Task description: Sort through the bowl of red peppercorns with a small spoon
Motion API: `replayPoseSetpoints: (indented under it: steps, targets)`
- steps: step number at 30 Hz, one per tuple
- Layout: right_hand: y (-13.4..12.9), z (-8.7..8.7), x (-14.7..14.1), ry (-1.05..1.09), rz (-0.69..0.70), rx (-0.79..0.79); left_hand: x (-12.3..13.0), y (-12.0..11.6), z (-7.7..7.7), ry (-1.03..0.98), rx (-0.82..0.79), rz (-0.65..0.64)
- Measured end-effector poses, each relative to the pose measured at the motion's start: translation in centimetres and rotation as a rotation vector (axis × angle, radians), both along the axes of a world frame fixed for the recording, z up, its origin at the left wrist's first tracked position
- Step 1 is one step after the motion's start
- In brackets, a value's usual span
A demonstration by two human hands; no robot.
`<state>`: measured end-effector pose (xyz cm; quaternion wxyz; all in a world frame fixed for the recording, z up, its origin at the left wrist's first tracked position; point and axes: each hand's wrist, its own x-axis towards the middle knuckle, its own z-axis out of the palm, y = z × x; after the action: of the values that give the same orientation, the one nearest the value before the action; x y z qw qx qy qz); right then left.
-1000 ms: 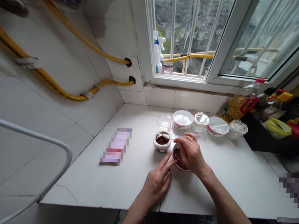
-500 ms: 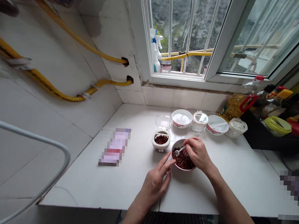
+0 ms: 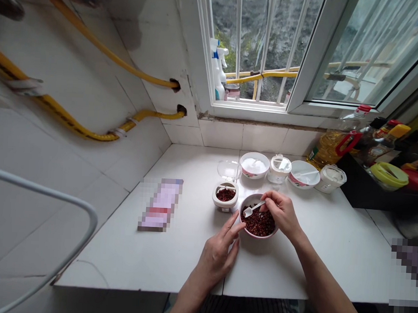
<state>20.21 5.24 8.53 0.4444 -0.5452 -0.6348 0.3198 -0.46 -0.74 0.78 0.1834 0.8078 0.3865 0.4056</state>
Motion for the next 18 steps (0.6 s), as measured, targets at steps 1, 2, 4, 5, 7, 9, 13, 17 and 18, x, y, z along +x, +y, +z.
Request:
replayPoseSetpoints:
  steps: [1,2,4,5,7,9,13,17,18]
  targets:
    - [0.0,-0.06,-0.01,0.034,0.005,-0.031,-0.01,0.0,0.01,0.004,-0.001,0.0]
    - [-0.01,-0.1,-0.01,0.065,0.008,-0.058,-0.01,-0.01,0.04,0.007,-0.002,-0.002]
    - [0.0,-0.13,0.04,0.101,0.006,-0.084,-0.03,-0.01,0.1,0.007,-0.01,-0.008]
    - [0.01,-0.14,0.08,0.107,0.003,-0.084,-0.03,-0.01,0.12,0.004,-0.011,-0.012]
    - [0.04,-0.14,0.15,0.103,-0.003,-0.072,-0.04,-0.01,0.15,0.002,-0.013,-0.016]
    - [0.09,-0.16,0.25,0.11,-0.003,-0.069,-0.03,-0.01,0.14,0.0,-0.012,-0.012]
    - [0.19,-0.11,0.44,0.183,-0.001,-0.108,-0.04,-0.02,0.12,0.009,-0.007,-0.002]
    - [0.24,0.42,0.03,0.256,-0.019,-0.104,-0.02,-0.04,0.21,0.024,-0.006,-0.001]
    - [0.23,0.64,-0.24,0.267,-0.019,-0.089,-0.01,-0.05,0.22,0.023,-0.007,0.0]
